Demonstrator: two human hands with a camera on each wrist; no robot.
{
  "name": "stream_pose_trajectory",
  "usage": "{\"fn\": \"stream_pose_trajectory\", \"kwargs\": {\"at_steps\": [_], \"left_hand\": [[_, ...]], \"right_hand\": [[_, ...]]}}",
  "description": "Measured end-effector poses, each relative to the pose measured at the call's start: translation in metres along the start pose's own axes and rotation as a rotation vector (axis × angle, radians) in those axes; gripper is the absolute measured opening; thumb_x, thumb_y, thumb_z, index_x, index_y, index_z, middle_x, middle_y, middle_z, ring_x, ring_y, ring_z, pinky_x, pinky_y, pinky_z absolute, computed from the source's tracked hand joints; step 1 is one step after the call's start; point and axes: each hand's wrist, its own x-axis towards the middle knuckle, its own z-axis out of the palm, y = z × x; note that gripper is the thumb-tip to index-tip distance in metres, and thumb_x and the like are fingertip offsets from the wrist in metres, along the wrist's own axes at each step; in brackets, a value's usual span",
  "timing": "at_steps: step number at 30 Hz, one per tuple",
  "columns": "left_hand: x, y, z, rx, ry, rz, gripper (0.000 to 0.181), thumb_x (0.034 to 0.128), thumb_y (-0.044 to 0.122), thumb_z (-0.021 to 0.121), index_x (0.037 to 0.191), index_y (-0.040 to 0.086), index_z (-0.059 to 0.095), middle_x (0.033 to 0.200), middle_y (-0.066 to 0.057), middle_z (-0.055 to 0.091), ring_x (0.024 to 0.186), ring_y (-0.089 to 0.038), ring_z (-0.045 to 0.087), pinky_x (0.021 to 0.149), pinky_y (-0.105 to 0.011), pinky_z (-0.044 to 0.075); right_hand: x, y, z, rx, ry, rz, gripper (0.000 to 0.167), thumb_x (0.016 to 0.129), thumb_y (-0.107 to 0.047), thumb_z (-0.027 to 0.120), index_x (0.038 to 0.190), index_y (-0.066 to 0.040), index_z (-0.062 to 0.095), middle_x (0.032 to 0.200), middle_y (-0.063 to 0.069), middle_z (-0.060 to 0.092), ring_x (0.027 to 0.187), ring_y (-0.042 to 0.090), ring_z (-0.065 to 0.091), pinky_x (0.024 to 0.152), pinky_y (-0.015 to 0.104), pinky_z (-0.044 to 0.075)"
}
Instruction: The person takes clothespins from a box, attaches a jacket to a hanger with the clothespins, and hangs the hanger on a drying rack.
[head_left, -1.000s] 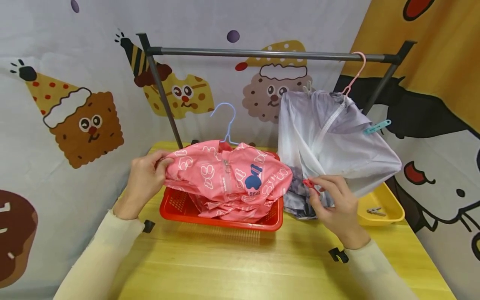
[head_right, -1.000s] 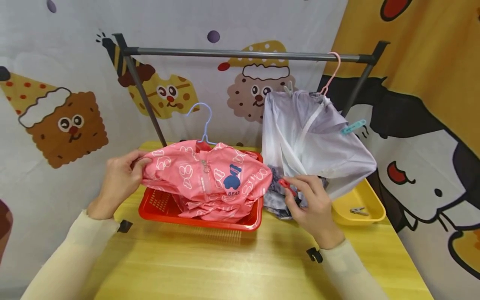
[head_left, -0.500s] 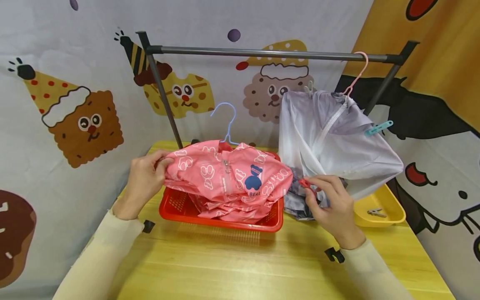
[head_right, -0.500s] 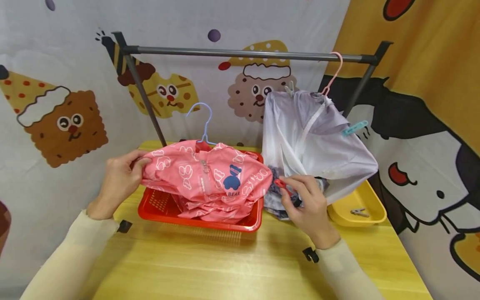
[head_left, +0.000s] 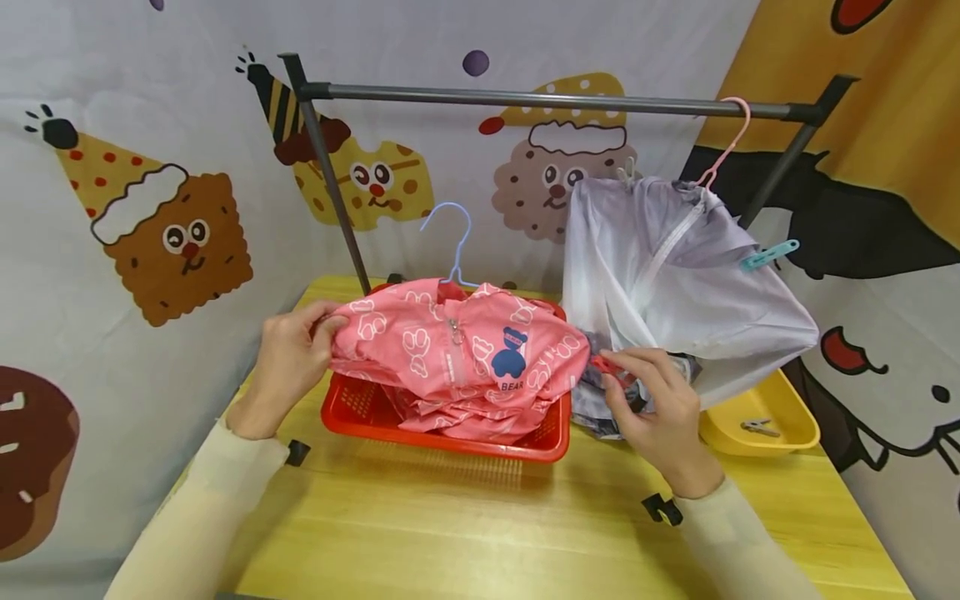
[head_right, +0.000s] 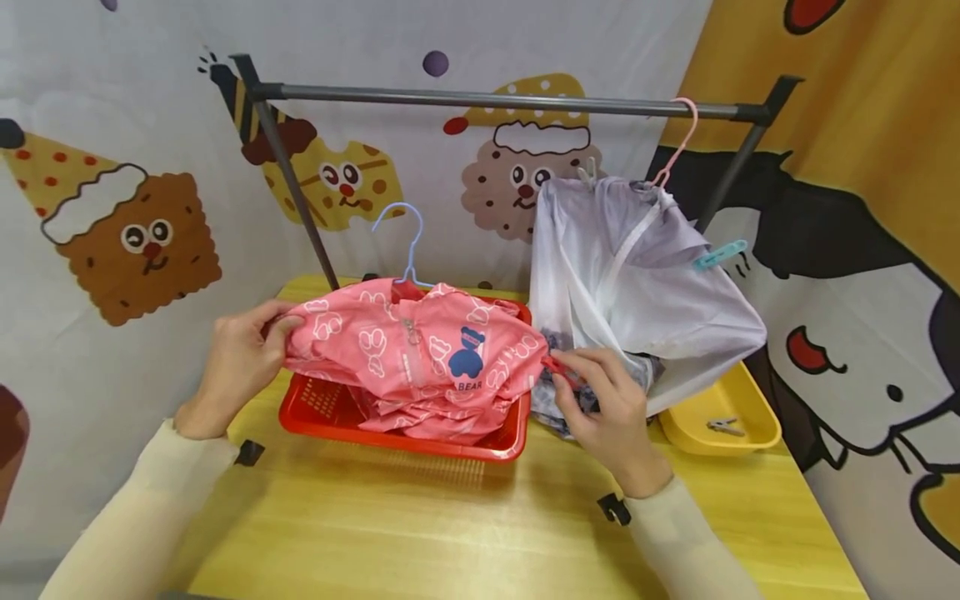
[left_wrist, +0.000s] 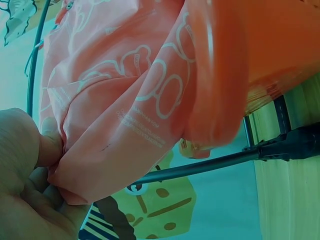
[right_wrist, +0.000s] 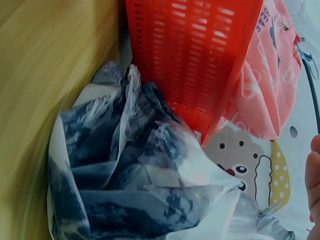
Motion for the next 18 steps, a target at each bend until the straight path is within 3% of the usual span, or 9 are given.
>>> {"fn": "stream_pose_trajectory", "kwargs": {"at_steps": [4, 10, 18], "left_hand": [[0.0015, 0.0010, -0.0009, 0.002, 0.011, 0.008, 0.015, 0.1069, 0.003, 0.082, 0.120, -0.002, 0.086, 0.096, -0.020, 0.086, 0.063, -0.021, 0.060, 0.064, -0.004, 0.042], [0.0018, -0.0006, 0.0005, 0.009, 0.044, 0.034, 0.011, 0.1054, 0.002, 0.083, 0.115, -0.001, 0.086, 0.091, -0.018, 0.085, 0.061, -0.019, 0.056, 0.062, -0.007, 0.040], [-0.0009, 0.0007, 0.0011, 0.010, 0.035, 0.026, 0.011, 0.1050, 0.001, 0.083, 0.115, -0.001, 0.086, 0.090, -0.017, 0.085, 0.061, -0.017, 0.054, 0.061, -0.009, 0.040]], "right_hand": [[0.0008, -0.0013, 0.0039, 0.007, -0.003, 0.001, 0.041, 0.115, -0.031, 0.074, 0.115, 0.008, 0.085, 0.103, 0.027, 0.080, 0.086, 0.032, 0.072, 0.099, 0.008, 0.055], [0.0036, -0.0023, 0.0060, 0.021, -0.033, -0.011, 0.040, 0.115, -0.029, 0.073, 0.117, 0.008, 0.085, 0.104, 0.025, 0.079, 0.080, 0.020, 0.067, 0.081, 0.013, 0.057], [0.0042, -0.0043, 0.0093, 0.039, -0.050, -0.029, 0.039, 0.115, -0.030, 0.075, 0.117, 0.008, 0.085, 0.104, 0.023, 0.080, 0.076, 0.024, 0.066, 0.070, 0.024, 0.056]]}}
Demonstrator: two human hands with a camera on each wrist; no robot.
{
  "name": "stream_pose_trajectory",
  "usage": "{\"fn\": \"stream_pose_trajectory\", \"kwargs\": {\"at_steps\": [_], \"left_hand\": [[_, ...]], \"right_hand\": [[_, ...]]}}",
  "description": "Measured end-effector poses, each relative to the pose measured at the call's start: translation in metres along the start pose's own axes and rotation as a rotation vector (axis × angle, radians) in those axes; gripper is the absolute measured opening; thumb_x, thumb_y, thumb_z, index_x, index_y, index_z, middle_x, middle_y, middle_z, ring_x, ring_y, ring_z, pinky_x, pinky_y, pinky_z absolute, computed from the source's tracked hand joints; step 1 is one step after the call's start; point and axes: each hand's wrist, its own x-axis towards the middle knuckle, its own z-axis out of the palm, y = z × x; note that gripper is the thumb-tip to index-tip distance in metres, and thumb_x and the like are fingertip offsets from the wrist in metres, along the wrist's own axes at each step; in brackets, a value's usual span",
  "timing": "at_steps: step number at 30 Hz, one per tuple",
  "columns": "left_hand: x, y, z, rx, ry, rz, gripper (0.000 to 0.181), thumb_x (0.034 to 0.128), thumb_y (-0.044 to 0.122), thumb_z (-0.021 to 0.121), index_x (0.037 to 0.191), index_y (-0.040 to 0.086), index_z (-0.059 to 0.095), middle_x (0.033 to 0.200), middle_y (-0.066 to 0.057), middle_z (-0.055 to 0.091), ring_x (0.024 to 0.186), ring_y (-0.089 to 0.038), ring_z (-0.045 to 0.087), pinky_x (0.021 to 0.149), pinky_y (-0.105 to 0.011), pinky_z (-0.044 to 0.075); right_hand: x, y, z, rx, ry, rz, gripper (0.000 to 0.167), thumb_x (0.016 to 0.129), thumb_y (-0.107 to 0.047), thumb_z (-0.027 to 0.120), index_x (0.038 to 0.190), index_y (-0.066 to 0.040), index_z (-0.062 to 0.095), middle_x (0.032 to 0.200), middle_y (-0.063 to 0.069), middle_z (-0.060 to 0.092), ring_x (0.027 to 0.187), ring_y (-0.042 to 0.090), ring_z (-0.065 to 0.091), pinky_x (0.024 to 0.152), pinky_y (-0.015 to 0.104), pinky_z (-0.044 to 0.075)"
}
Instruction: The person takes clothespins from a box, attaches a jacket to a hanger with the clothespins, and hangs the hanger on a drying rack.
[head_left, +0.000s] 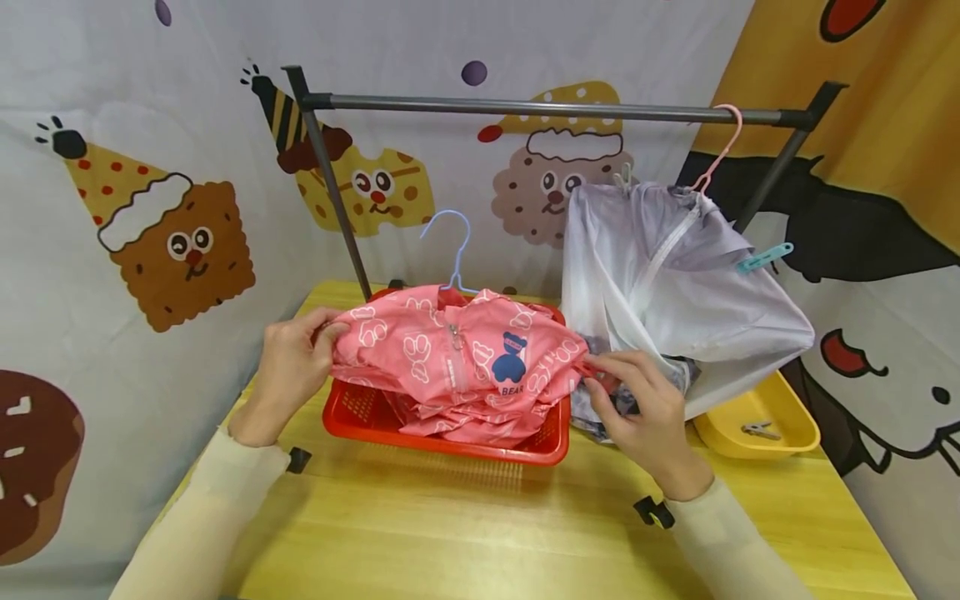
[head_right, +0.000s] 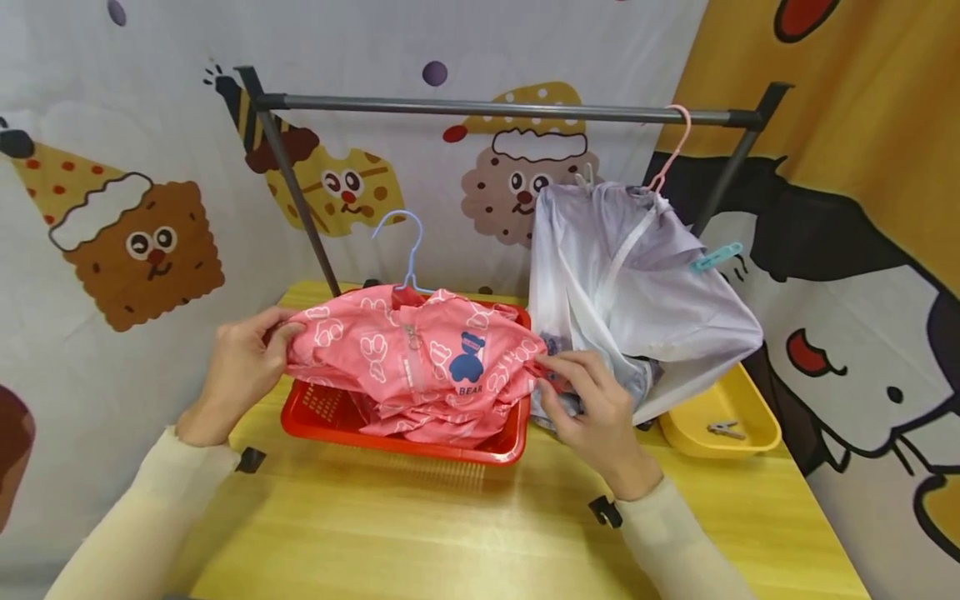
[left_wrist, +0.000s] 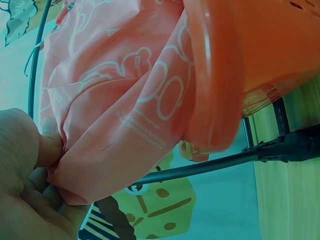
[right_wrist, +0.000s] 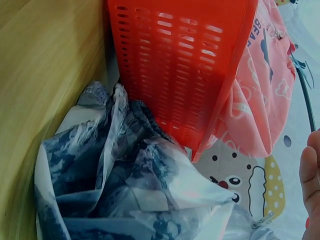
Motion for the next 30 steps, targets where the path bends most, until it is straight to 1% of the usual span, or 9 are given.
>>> {"fn": "stream_pose_trajectory", "kwargs": {"at_steps": [4, 8, 12, 14, 19, 21, 24, 26, 30], "left_hand": [[0.001, 0.000, 0.001, -0.006, -0.010, -0.006, 0.013, 0.1053, 0.002, 0.083, 0.117, -0.001, 0.087, 0.092, -0.018, 0.085, 0.061, -0.017, 0.055, 0.061, -0.009, 0.041], [0.003, -0.001, 0.002, -0.010, -0.006, 0.001, 0.012, 0.1055, 0.002, 0.083, 0.117, -0.001, 0.087, 0.093, -0.018, 0.086, 0.061, -0.017, 0.055, 0.061, -0.009, 0.040], [0.004, -0.001, 0.002, -0.009, 0.005, 0.011, 0.011, 0.1053, 0.002, 0.083, 0.115, -0.001, 0.087, 0.091, -0.018, 0.085, 0.060, -0.015, 0.053, 0.060, -0.010, 0.039], [0.004, -0.002, 0.003, -0.006, 0.005, 0.013, 0.010, 0.1052, 0.002, 0.083, 0.114, -0.001, 0.087, 0.089, -0.017, 0.085, 0.059, -0.015, 0.053, 0.060, -0.011, 0.039], [0.004, -0.003, 0.004, -0.004, 0.001, 0.013, 0.010, 0.1049, 0.000, 0.083, 0.114, -0.002, 0.086, 0.090, -0.018, 0.085, 0.059, -0.015, 0.053, 0.059, -0.011, 0.039], [0.004, -0.004, 0.005, -0.004, 0.001, 0.013, 0.011, 0.1050, 0.000, 0.083, 0.115, -0.003, 0.086, 0.092, -0.019, 0.086, 0.060, -0.016, 0.054, 0.060, -0.010, 0.040], [0.005, -0.004, 0.005, -0.004, 0.000, 0.011, 0.012, 0.1051, 0.000, 0.083, 0.116, -0.003, 0.086, 0.093, -0.020, 0.086, 0.061, -0.017, 0.055, 0.061, -0.010, 0.040], [0.006, -0.005, 0.005, -0.005, -0.001, 0.011, 0.012, 0.1053, 0.001, 0.083, 0.116, -0.003, 0.086, 0.093, -0.020, 0.086, 0.061, -0.018, 0.055, 0.060, -0.010, 0.040], [0.006, -0.005, 0.005, -0.009, -0.001, 0.007, 0.012, 0.1053, 0.001, 0.083, 0.116, -0.003, 0.086, 0.094, -0.020, 0.086, 0.061, -0.018, 0.057, 0.061, -0.009, 0.041]], "right_hand": [[0.002, 0.000, 0.003, -0.002, -0.012, -0.001, 0.041, 0.115, -0.031, 0.075, 0.118, 0.008, 0.084, 0.105, 0.022, 0.081, 0.076, 0.023, 0.068, 0.073, 0.023, 0.059], [0.007, 0.000, 0.007, -0.026, -0.037, 0.011, 0.039, 0.115, -0.032, 0.077, 0.118, 0.005, 0.085, 0.107, 0.019, 0.082, 0.078, 0.024, 0.071, 0.081, 0.019, 0.060], [0.014, 0.001, 0.010, -0.024, -0.062, 0.032, 0.033, 0.113, -0.031, 0.080, 0.118, 0.002, 0.086, 0.110, 0.017, 0.084, 0.089, 0.030, 0.078, 0.098, 0.014, 0.060], [0.018, 0.000, 0.012, -0.008, -0.072, 0.045, 0.032, 0.112, -0.030, 0.082, 0.119, 0.001, 0.087, 0.110, 0.016, 0.085, 0.091, 0.031, 0.080, 0.101, 0.013, 0.059], [0.026, 0.000, 0.013, 0.029, -0.112, 0.109, 0.036, 0.111, -0.034, 0.084, 0.125, -0.001, 0.086, 0.115, 0.015, 0.087, 0.095, 0.028, 0.082, 0.103, 0.011, 0.059], [0.029, 0.000, 0.013, 0.048, -0.125, 0.139, 0.037, 0.110, -0.033, 0.085, 0.128, -0.001, 0.085, 0.118, 0.015, 0.087, 0.101, 0.028, 0.083, 0.107, 0.013, 0.060], [0.032, -0.001, 0.014, 0.100, -0.127, 0.176, 0.035, 0.106, -0.024, 0.088, 0.131, 0.001, 0.083, 0.122, 0.017, 0.087, 0.107, 0.027, 0.084, 0.109, 0.017, 0.062], [0.034, -0.001, 0.015, 0.152, -0.127, 0.201, 0.034, 0.102, -0.009, 0.091, 0.132, 0.003, 0.082, 0.124, 0.019, 0.086, 0.109, 0.023, 0.085, 0.107, 0.020, 0.064], [0.035, -0.002, 0.017, 0.265, -0.122, 0.249, 0.055, 0.085, 0.026, 0.088, 0.135, 0.006, 0.079, 0.127, 0.026, 0.083, 0.113, 0.018, 0.086, 0.104, 0.026, 0.068]]}}
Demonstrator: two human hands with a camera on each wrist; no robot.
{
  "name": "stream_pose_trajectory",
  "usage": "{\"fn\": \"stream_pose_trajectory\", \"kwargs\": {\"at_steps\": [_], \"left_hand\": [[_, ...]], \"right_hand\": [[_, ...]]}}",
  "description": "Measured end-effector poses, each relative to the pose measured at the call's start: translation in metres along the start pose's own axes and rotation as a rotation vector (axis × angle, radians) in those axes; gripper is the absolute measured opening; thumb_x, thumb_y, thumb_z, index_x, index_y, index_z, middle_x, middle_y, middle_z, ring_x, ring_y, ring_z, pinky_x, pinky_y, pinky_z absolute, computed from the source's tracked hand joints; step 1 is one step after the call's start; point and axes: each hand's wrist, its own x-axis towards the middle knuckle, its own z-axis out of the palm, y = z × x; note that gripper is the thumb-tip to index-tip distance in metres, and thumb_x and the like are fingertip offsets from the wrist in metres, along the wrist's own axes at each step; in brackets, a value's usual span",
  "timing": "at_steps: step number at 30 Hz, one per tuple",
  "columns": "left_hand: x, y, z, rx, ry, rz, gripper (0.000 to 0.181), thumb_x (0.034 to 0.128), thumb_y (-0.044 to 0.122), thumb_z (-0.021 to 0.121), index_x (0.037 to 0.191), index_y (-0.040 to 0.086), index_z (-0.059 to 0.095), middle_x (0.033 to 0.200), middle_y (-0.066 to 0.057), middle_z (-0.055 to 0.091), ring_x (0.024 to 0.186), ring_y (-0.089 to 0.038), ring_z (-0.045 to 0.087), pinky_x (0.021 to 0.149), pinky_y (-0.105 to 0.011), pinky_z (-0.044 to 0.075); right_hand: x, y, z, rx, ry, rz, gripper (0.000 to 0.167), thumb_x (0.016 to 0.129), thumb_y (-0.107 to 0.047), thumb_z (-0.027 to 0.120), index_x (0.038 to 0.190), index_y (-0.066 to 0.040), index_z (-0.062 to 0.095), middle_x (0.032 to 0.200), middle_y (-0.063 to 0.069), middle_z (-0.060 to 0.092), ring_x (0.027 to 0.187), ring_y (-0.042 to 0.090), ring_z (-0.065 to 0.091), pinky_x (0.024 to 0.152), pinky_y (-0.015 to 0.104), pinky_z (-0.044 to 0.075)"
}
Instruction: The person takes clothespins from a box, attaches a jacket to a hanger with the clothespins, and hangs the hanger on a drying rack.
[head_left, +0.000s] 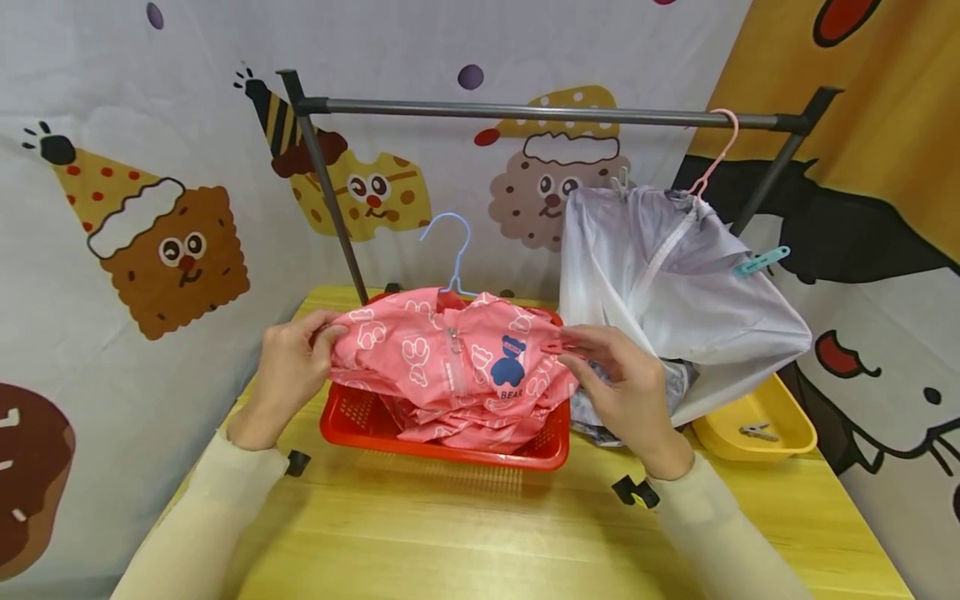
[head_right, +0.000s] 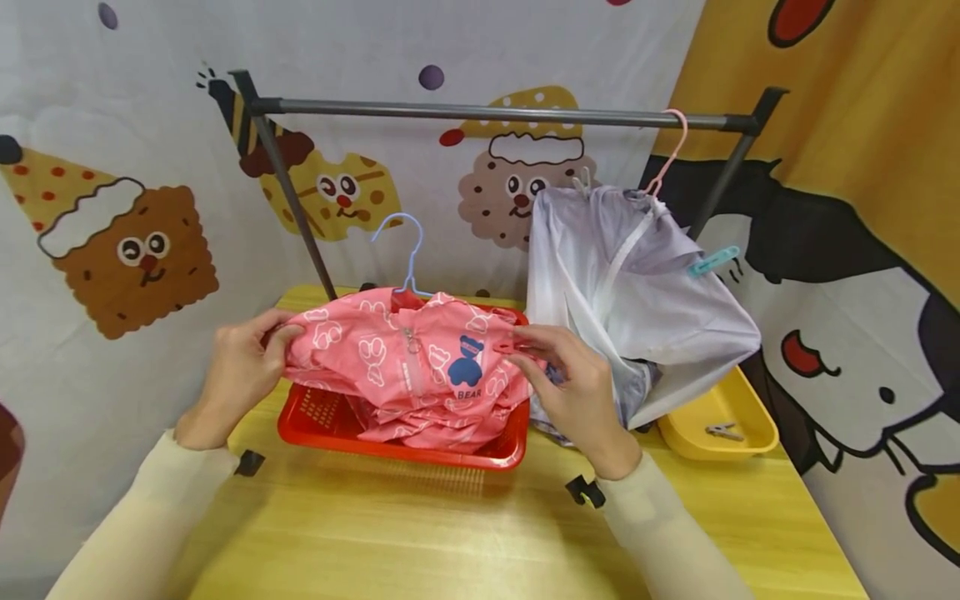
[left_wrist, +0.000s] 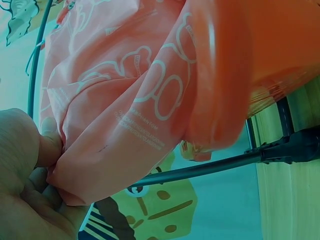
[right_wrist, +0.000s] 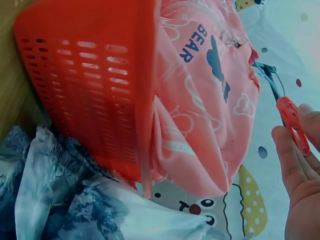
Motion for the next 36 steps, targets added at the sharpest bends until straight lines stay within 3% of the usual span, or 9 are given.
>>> {"fn": "stream_pose_trajectory", "kwargs": {"at_steps": [2, 7, 16, 23, 29, 36], "left_hand": [[-0.001, 0.000, 0.000, 0.000, -0.003, -0.004, 0.012, 0.1055, 0.001, 0.083, 0.116, -0.003, 0.086, 0.094, -0.020, 0.086, 0.062, -0.019, 0.057, 0.061, -0.009, 0.040], [-0.001, -0.001, 0.000, -0.006, -0.009, -0.008, 0.013, 0.1060, 0.002, 0.082, 0.117, -0.003, 0.086, 0.094, -0.020, 0.086, 0.061, -0.017, 0.056, 0.061, -0.008, 0.040], [0.000, -0.001, 0.001, -0.015, 0.001, 0.001, 0.013, 0.1054, 0.001, 0.083, 0.117, -0.003, 0.086, 0.095, -0.021, 0.086, 0.060, -0.016, 0.055, 0.061, -0.008, 0.041], [-0.001, -0.002, 0.001, -0.022, 0.004, 0.002, 0.012, 0.1053, 0.001, 0.083, 0.117, -0.003, 0.086, 0.094, -0.020, 0.086, 0.061, -0.017, 0.057, 0.061, -0.007, 0.041], [0.001, -0.003, 0.003, -0.018, 0.013, 0.024, 0.011, 0.1054, 0.002, 0.083, 0.115, -0.003, 0.086, 0.092, -0.019, 0.085, 0.060, -0.015, 0.055, 0.060, -0.010, 0.040], [0.000, -0.006, 0.002, -0.024, 0.014, 0.028, 0.010, 0.1046, 0.001, 0.084, 0.114, -0.003, 0.086, 0.090, -0.017, 0.084, 0.058, -0.013, 0.052, 0.059, -0.010, 0.039]], "right_hand": [[0.001, 0.000, 0.001, 0.042, 0.002, 0.016, 0.063, 0.080, 0.035, 0.085, 0.136, 0.007, 0.078, 0.128, 0.030, 0.082, 0.114, 0.018, 0.086, 0.104, 0.029, 0.068], [0.002, -0.001, 0.001, 0.074, 0.010, 0.042, 0.062, 0.081, 0.035, 0.083, 0.137, 0.007, 0.077, 0.128, 0.034, 0.081, 0.115, 0.017, 0.085, 0.105, 0.029, 0.068], [0.005, -0.005, 0.003, 0.034, 0.006, 0.089, 0.064, 0.080, 0.034, 0.085, 0.137, 0.005, 0.078, 0.131, 0.025, 0.084, 0.119, 0.010, 0.084, 0.107, 0.027, 0.067], [0.009, -0.001, 0.005, 0.003, -0.009, 0.089, 0.063, 0.079, 0.029, 0.089, 0.134, 0.001, 0.082, 0.127, 0.020, 0.087, 0.114, 0.012, 0.087, 0.104, 0.026, 0.067], [0.017, -0.002, 0.005, -0.018, -0.010, 0.101, 0.057, 0.086, 0.021, 0.090, 0.137, -0.004, 0.084, 0.128, 0.016, 0.087, 0.115, 0.010, 0.086, 0.105, 0.023, 0.066], [0.027, -0.004, 0.013, 0.062, -0.038, 0.120, 0.054, 0.089, 0.024, 0.086, 0.138, 0.000, 0.080, 0.130, 0.019, 0.085, 0.113, 0.018, 0.085, 0.105, 0.027, 0.068]]}}
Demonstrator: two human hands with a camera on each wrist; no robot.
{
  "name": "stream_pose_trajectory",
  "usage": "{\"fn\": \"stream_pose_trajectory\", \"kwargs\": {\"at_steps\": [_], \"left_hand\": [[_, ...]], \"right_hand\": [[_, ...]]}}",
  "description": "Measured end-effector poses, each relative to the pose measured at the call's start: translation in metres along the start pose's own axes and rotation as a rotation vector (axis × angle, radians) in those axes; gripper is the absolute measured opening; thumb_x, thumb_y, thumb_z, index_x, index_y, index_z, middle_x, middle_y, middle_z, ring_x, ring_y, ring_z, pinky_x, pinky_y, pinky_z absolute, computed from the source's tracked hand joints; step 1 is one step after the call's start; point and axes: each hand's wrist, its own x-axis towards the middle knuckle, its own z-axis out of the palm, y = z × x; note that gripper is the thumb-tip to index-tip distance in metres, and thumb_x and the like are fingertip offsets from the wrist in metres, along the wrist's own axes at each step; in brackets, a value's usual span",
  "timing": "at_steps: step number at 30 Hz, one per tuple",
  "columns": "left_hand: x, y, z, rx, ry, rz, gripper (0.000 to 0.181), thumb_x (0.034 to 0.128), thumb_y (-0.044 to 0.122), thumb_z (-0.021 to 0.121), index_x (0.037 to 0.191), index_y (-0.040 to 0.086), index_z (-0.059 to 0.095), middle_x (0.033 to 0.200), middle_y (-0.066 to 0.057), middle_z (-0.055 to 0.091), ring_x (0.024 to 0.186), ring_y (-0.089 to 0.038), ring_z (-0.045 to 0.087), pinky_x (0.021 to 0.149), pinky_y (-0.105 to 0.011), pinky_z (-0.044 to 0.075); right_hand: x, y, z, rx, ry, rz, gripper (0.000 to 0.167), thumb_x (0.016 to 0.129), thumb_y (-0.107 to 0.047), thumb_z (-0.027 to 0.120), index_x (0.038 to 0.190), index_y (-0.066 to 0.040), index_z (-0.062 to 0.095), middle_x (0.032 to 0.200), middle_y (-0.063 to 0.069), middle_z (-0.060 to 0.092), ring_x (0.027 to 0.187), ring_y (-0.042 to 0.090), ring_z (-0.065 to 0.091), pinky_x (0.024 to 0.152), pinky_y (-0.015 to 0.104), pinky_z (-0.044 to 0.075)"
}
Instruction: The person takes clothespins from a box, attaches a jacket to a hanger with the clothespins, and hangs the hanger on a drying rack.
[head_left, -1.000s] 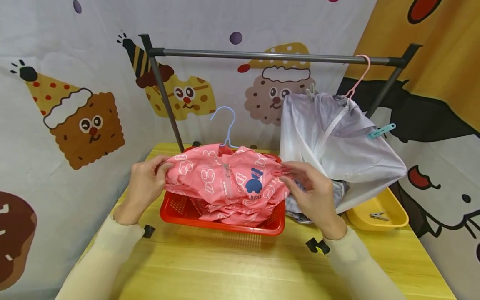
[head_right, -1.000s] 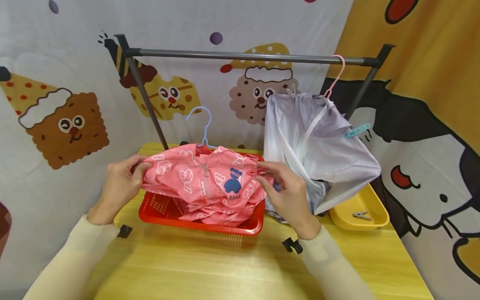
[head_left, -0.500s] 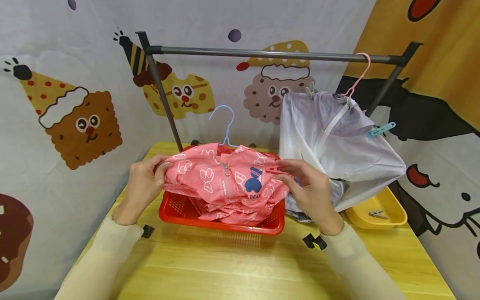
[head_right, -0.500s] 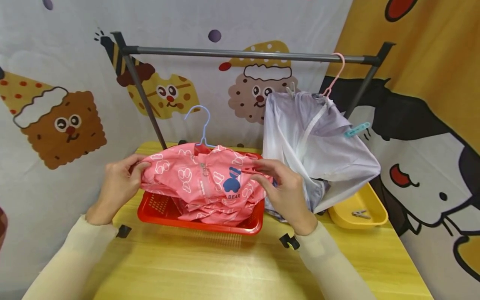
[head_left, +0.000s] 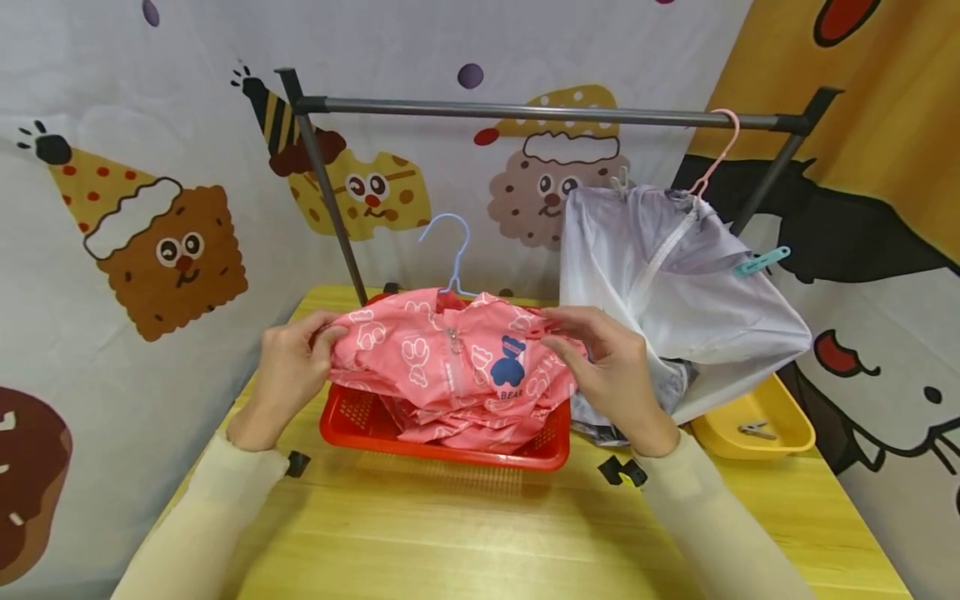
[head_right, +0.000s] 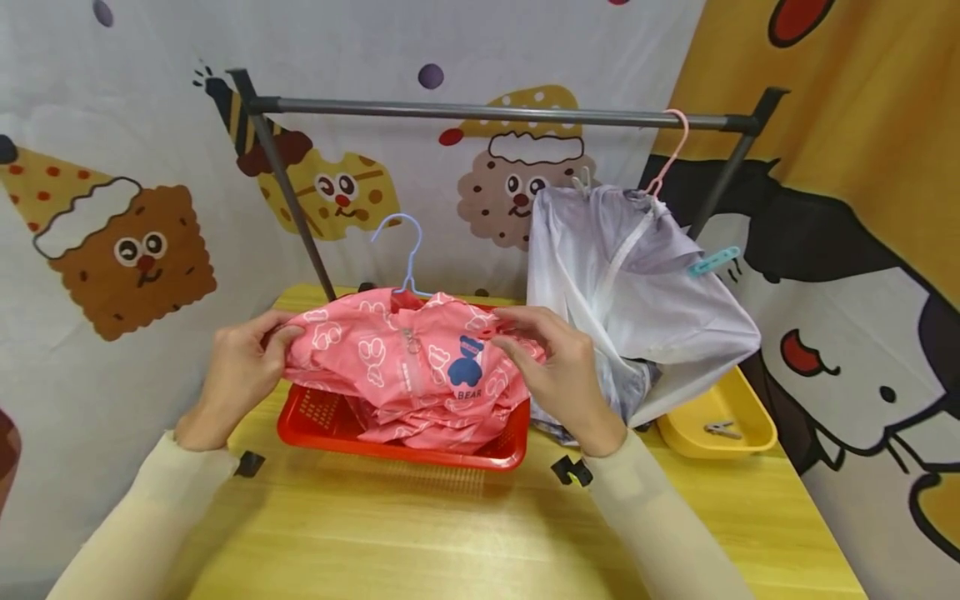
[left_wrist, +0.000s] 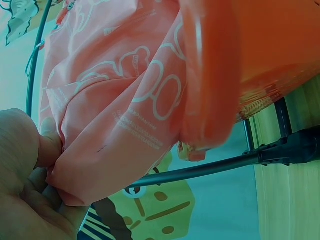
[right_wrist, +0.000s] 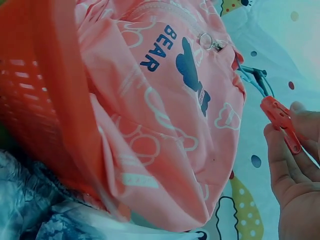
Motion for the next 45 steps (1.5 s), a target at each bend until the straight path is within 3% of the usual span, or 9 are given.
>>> {"fn": "stream_pose_trajectory", "kwargs": {"at_steps": [8, 15, 19, 27, 33, 39, 45], "left_hand": [[0.002, 0.001, -0.001, 0.005, -0.011, -0.007, 0.011, 0.1061, 0.003, 0.083, 0.116, -0.002, 0.086, 0.087, -0.017, 0.084, 0.056, -0.010, 0.050, 0.057, -0.011, 0.038], [0.003, 0.002, -0.002, 0.010, -0.012, -0.008, 0.011, 0.1059, 0.003, 0.083, 0.115, -0.001, 0.086, 0.086, -0.016, 0.083, 0.056, -0.009, 0.049, 0.057, -0.011, 0.038], [0.003, 0.002, -0.001, 0.008, -0.017, -0.010, 0.011, 0.1062, 0.003, 0.083, 0.116, -0.001, 0.086, 0.089, -0.017, 0.085, 0.056, -0.009, 0.051, 0.058, -0.010, 0.039], [0.003, 0.002, 0.000, -0.001, -0.021, -0.018, 0.011, 0.1059, 0.003, 0.083, 0.116, 0.000, 0.087, 0.090, -0.018, 0.085, 0.058, -0.010, 0.054, 0.058, -0.009, 0.040], [0.004, 0.002, 0.000, 0.013, -0.014, -0.014, 0.011, 0.1053, 0.001, 0.083, 0.115, -0.001, 0.087, 0.093, -0.019, 0.086, 0.059, -0.014, 0.056, 0.061, -0.009, 0.040], [0.006, 0.002, -0.001, 0.020, -0.014, -0.019, 0.011, 0.1045, 0.000, 0.083, 0.115, -0.002, 0.086, 0.094, -0.021, 0.086, 0.060, -0.016, 0.058, 0.061, -0.007, 0.041], [0.008, 0.001, 0.000, 0.021, -0.014, -0.017, 0.010, 0.1046, 0.000, 0.083, 0.114, -0.001, 0.086, 0.091, -0.020, 0.085, 0.058, -0.014, 0.056, 0.060, -0.008, 0.041]], "right_hand": [[0.009, -0.002, 0.003, 0.087, 0.044, 0.084, 0.072, 0.082, 0.028, 0.089, 0.146, 0.000, 0.073, 0.136, 0.019, 0.084, 0.115, 0.016, 0.087, 0.100, 0.038, 0.071], [0.017, -0.003, 0.007, 0.157, 0.027, 0.119, 0.053, 0.088, 0.020, 0.091, 0.137, 0.004, 0.079, 0.131, 0.029, 0.083, 0.115, 0.018, 0.088, 0.098, 0.035, 0.071], [0.024, -0.001, 0.010, 0.174, 0.003, 0.122, 0.048, 0.090, 0.016, 0.091, 0.135, 0.003, 0.080, 0.125, 0.026, 0.086, 0.113, 0.018, 0.089, 0.097, 0.034, 0.072], [0.045, -0.002, 0.019, 0.117, -0.034, 0.085, 0.047, 0.091, 0.010, 0.094, 0.135, -0.003, 0.083, 0.120, 0.017, 0.089, 0.106, 0.012, 0.088, 0.097, 0.031, 0.071], [0.061, -0.002, 0.026, 0.104, -0.055, 0.035, 0.046, 0.089, 0.012, 0.095, 0.132, 0.003, 0.082, 0.115, 0.018, 0.089, 0.102, 0.010, 0.087, 0.092, 0.033, 0.073], [0.072, -0.002, 0.034, 0.115, -0.097, 0.008, 0.046, 0.091, 0.011, 0.094, 0.134, 0.003, 0.082, 0.116, 0.017, 0.088, 0.102, 0.016, 0.088, 0.092, 0.039, 0.074], [0.081, 0.000, 0.039, 0.074, -0.106, -0.009, 0.045, 0.092, 0.006, 0.095, 0.135, 0.001, 0.083, 0.114, 0.014, 0.088, 0.100, 0.025, 0.090, 0.091, 0.034, 0.073]]}}
